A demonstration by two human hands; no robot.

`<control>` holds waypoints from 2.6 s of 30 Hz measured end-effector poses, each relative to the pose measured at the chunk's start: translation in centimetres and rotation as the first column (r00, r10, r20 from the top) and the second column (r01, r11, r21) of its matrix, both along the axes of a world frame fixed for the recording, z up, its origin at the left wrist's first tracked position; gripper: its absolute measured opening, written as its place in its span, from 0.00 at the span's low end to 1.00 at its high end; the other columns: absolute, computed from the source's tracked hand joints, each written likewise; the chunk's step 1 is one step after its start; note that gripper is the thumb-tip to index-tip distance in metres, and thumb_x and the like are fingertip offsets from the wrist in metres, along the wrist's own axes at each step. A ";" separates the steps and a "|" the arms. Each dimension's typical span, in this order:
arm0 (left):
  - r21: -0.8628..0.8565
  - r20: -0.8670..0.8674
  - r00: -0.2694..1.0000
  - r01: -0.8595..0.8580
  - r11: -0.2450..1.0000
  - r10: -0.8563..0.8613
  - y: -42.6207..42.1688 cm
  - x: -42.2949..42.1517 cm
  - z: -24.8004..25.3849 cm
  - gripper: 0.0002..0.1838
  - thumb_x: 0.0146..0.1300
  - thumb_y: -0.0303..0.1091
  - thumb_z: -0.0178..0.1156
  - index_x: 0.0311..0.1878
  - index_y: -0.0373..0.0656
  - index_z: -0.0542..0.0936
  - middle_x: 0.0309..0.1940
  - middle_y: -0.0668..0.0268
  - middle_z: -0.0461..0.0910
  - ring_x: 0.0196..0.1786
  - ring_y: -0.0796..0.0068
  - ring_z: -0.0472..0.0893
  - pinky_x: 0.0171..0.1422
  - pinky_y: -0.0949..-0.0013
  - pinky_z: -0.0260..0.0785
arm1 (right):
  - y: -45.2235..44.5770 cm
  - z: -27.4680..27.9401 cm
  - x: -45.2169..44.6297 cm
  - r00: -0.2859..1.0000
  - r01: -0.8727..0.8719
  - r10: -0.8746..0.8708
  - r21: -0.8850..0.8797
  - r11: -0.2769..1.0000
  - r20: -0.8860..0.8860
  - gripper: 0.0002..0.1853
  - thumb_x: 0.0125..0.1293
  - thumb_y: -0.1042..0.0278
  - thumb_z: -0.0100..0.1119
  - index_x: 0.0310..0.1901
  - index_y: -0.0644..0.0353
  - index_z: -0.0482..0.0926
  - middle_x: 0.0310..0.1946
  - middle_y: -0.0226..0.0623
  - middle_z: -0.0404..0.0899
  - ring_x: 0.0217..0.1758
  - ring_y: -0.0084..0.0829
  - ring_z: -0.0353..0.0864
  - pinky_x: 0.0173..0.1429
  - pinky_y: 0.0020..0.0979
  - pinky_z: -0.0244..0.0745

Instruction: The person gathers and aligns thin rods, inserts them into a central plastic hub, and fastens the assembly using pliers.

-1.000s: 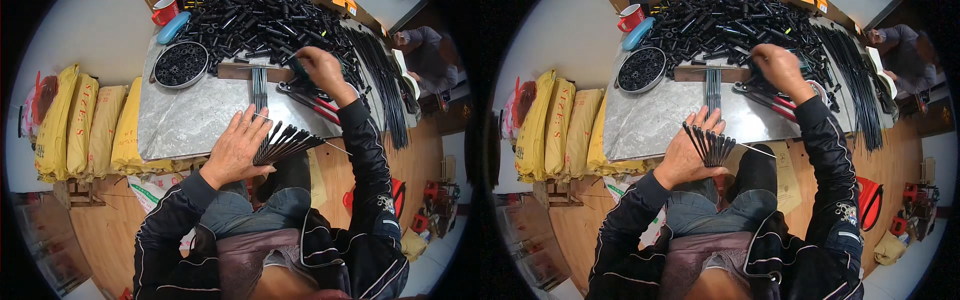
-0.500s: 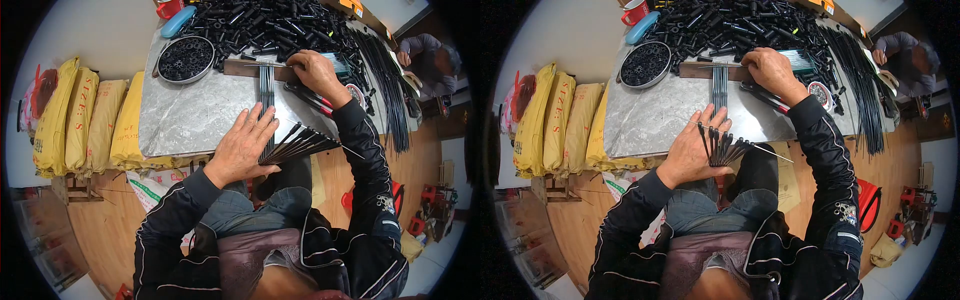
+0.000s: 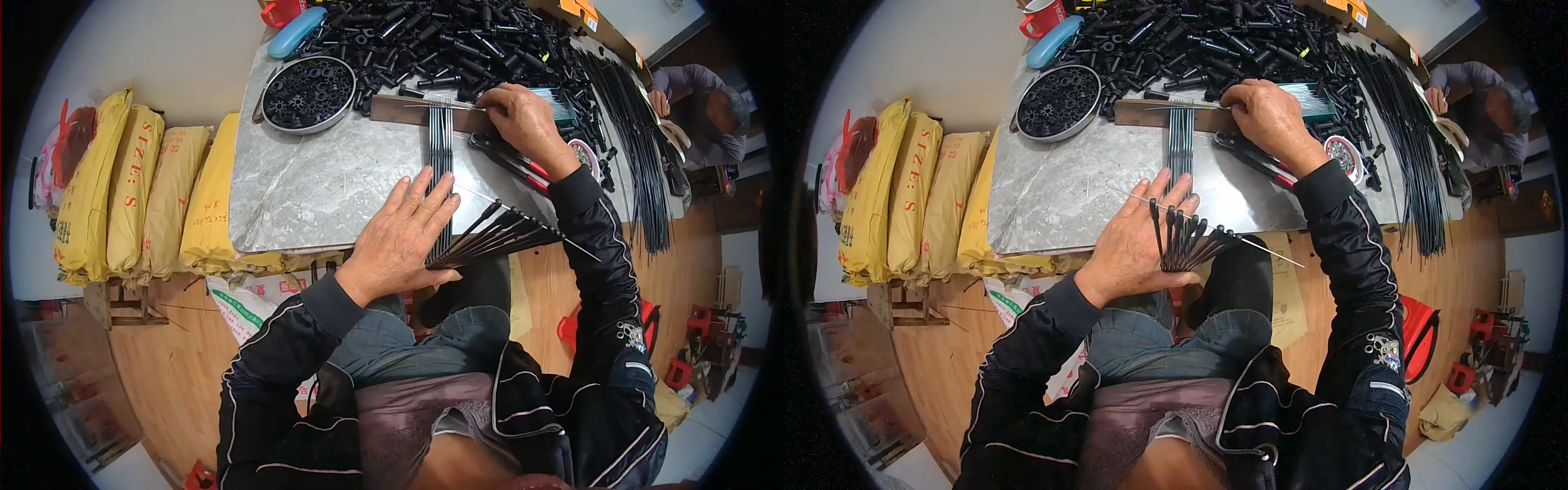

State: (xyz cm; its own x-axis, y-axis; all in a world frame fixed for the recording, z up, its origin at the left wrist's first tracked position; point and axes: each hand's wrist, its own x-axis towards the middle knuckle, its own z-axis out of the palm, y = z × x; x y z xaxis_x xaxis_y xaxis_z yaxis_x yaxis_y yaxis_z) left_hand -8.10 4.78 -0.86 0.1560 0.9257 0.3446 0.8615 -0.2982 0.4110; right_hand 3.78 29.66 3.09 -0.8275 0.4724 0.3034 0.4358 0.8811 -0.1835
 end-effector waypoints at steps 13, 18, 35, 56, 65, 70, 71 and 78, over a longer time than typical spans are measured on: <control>0.001 0.012 1.000 -0.006 1.000 0.006 0.0 0.0 0.0 0.49 0.41 0.55 0.73 0.65 0.38 0.67 0.70 0.51 0.60 0.73 0.44 0.57 0.75 0.49 0.49 | 0.0 0.0 -0.1 1.000 -0.010 0.009 -0.003 1.000 -0.010 0.10 0.57 0.71 0.56 0.40 0.58 0.83 0.38 0.38 0.81 0.43 0.43 0.80 0.47 0.38 0.75; 0.001 0.007 1.000 -0.006 1.000 0.006 0.0 0.0 -0.2 0.48 0.43 0.56 0.72 0.65 0.38 0.67 0.70 0.51 0.59 0.73 0.45 0.56 0.76 0.49 0.48 | -0.1 -0.1 -0.2 1.000 -0.016 0.016 -0.015 1.000 -0.022 0.09 0.58 0.72 0.56 0.40 0.58 0.83 0.38 0.37 0.81 0.43 0.41 0.80 0.46 0.37 0.76; 0.002 -0.024 1.000 -0.002 1.000 0.002 0.0 0.0 -0.2 0.51 0.44 0.59 0.70 0.67 0.37 0.65 0.71 0.51 0.57 0.73 0.46 0.55 0.76 0.49 0.49 | 1.2 -0.6 -2.4 0.987 -0.161 0.160 -0.035 0.986 -0.016 0.08 0.59 0.74 0.53 0.37 0.59 0.81 0.36 0.39 0.81 0.46 0.43 0.79 0.50 0.40 0.75; 0.026 -0.025 1.000 0.005 1.000 -0.004 0.0 -0.2 -0.3 0.51 0.44 0.59 0.70 0.64 0.31 0.66 0.70 0.48 0.58 0.73 0.44 0.55 0.75 0.49 0.49 | -1.9 -1.0 -3.4 0.932 -0.125 0.155 0.112 0.986 -0.327 0.20 0.53 0.82 0.59 0.49 0.59 0.77 0.42 0.39 0.79 0.45 0.41 0.79 0.49 0.34 0.76; 0.080 -0.023 0.997 0.070 0.994 -0.069 0.3 -0.4 -0.1 0.38 0.48 0.53 0.71 0.60 0.42 0.75 0.70 0.56 0.61 0.75 0.44 0.52 0.75 0.45 0.46 | -6.3 -2.2 -0.9 0.870 -0.487 0.469 0.404 0.774 0.151 0.21 0.56 0.64 0.55 0.54 0.49 0.74 0.59 0.31 0.72 0.68 0.40 0.65 0.69 0.52 0.57; 0.213 0.070 0.996 0.038 0.976 -0.054 -1.8 -4.3 7.0 0.07 0.62 0.34 0.59 0.40 0.46 0.84 0.61 0.55 0.74 0.63 0.54 0.70 0.65 0.54 0.59 | -7.3 2.8 0.0 0.878 -0.470 0.468 -0.006 0.883 0.100 0.15 0.66 0.63 0.52 0.52 0.53 0.76 0.51 0.33 0.77 0.59 0.31 0.72 0.67 0.43 0.59; 0.028 0.520 0.852 -0.079 0.997 0.053 -3.5 -5.2 11.8 0.12 0.67 0.34 0.50 0.39 0.40 0.82 0.63 0.56 0.72 0.61 0.61 0.72 0.62 0.58 0.62 | -9.0 5.4 0.8 0.867 -0.448 0.498 -0.432 0.783 0.003 0.14 0.69 0.63 0.50 0.52 0.56 0.76 0.49 0.33 0.78 0.57 0.29 0.74 0.65 0.39 0.63; 0.436 0.452 0.889 -0.286 0.853 0.067 -2.6 -3.2 16.0 0.21 0.76 0.38 0.41 0.49 0.31 0.79 0.54 0.52 0.79 0.50 0.68 0.79 0.59 0.67 0.69 | -17.2 3.4 4.9 0.805 -0.342 0.425 -0.910 -0.235 -0.413 0.13 0.72 0.66 0.52 0.50 0.68 0.75 0.37 0.35 0.81 0.40 0.22 0.81 0.48 0.25 0.77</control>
